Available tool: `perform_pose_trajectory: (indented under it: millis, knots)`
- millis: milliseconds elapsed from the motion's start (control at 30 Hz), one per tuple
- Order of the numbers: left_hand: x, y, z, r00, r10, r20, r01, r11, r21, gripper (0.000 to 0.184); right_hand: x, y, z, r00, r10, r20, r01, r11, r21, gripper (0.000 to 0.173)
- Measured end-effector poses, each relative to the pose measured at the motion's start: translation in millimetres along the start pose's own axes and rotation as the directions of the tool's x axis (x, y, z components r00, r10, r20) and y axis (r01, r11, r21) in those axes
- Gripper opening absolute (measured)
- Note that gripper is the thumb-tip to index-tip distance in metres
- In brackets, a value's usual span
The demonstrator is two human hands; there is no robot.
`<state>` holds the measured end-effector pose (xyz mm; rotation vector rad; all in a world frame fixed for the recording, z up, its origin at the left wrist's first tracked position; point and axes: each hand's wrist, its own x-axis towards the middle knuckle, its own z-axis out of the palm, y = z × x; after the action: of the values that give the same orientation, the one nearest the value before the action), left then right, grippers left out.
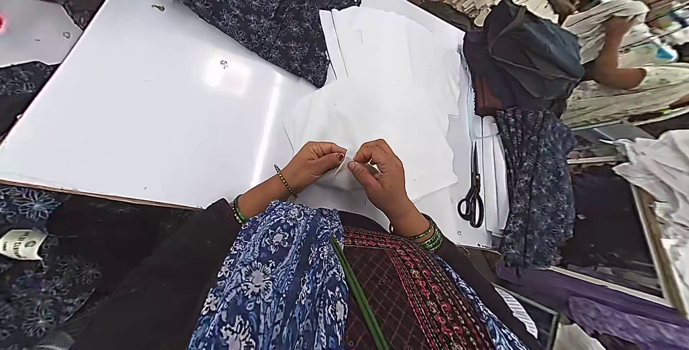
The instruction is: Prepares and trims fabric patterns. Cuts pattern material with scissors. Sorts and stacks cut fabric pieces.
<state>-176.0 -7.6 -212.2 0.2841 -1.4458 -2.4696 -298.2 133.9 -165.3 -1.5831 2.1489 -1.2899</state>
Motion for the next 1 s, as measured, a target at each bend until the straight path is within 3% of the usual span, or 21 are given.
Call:
perform_pose_trajectory:
  millis: [100,267,333,400,467,567,733,1000]
  knots:
    - [1,3,5,0.999,-0.027,-0.025,0.028,0.999,0.040,0.022,-1,2,0,1.000,-0.028,0.005,0.028,0.997,-0.069,0.013]
    - [9,9,11,0.989,-0.116,-0.091,0.112,0.993,-0.042,0.028,-7,8,0,0.919,-0.393,0.015,0.378,0.873,-0.309,0.019]
    - [9,17,14,0.990,-0.075,-0.119,0.073,0.997,-0.026,0.026,-8,2,-6,0.864,-0.500,0.051,0.493,0.822,-0.285,0.019]
    - [6,29,16,0.992,0.048,-0.119,-0.034,0.993,0.116,0.021,-7,-10,-14,0.840,-0.534,0.096,0.542,0.818,-0.190,0.019]
    - [-1,36,18,0.979,0.199,-0.033,-0.183,0.946,0.266,0.015,-5,-18,-19,0.876,-0.477,0.076,0.483,0.869,-0.109,0.021]
    - [-8,37,23,0.950,0.306,0.063,-0.306,0.870,0.386,0.011,-2,-21,-23,0.946,-0.324,-0.012,0.323,0.945,-0.046,0.017]
    - [-13,28,23,0.954,0.293,0.065,-0.290,0.842,0.455,0.010,-6,-19,-21,0.990,-0.139,-0.031,0.140,0.990,0.030,0.013]
    - [-13,27,20,0.954,0.278,0.111,-0.294,0.798,0.526,0.011,-10,-15,-21,0.995,-0.088,-0.045,0.091,0.994,0.065,0.012]
